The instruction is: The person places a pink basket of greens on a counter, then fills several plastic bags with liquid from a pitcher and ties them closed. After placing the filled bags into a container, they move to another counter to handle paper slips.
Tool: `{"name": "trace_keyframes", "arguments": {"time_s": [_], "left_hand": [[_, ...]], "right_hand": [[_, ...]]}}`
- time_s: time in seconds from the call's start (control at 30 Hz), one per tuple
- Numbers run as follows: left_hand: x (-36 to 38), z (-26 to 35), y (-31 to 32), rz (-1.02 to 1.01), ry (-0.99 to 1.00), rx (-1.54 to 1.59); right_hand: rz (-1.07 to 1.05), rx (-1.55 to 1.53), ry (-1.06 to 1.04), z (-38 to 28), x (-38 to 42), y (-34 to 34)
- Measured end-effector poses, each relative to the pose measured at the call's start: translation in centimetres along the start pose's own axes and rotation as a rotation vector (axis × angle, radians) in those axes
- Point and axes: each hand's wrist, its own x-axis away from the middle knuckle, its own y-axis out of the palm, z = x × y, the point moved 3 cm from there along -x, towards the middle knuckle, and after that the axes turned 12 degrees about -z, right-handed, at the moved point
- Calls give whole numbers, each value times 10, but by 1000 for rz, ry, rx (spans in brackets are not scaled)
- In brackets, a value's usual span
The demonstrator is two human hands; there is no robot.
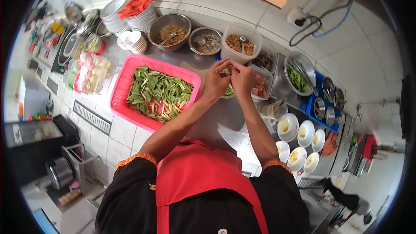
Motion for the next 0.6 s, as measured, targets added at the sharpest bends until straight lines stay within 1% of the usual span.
{"name": "trace_keyframes", "arguments": {"time_s": [0.03, 0.07, 0.1, 0.13, 0.17, 0.23, 0.3, 0.37, 0.4, 0.43, 0.47, 0.5, 0.57, 0.6], "left_hand": [[4, 2, -5, 23, 5, 99], [7, 4, -11, 48, 13, 198], [10, 11, -20, 93, 18, 198], [15, 17, -29, 109, 18, 218], [21, 25, -41, 117, 18, 233], [33, 44, -70, 185, 31, 263], [47, 64, -107, 205, -7, 200], [60, 67, -148, 273, 50, 134], [69, 71, -172, 294, 24, 172], [78, 76, -198, 319, 1, 210], [92, 88, -226, 341, -87, 206], [106, 91, -252, 387, -79, 196], [137, 97, -310, 530, 60, 212], [156, 100, -342, 604, 92, 86]], "right_hand": [[-17, 8, -37, -17, 3, -10], [9, 213, -204, -37, 7, -18], [38, 413, -374, -53, 10, -21], [30, 443, -523, -63, 10, -20], [16, 436, -552, -78, 10, -20], [-82, 606, -579, -118, 16, -22], [-116, 541, -598, -164, 21, -22], [-207, 559, -581, -207, 26, -5], [-154, 542, -680, -228, 31, 6], [-159, 542, -720, -251, 37, 20], [-163, 577, -834, -276, 46, 35], [-168, 606, -949, -303, 57, 54], [-194, 587, -1057, -364, 87, 95], [-208, 576, -1119, -398, 103, 119]]}}
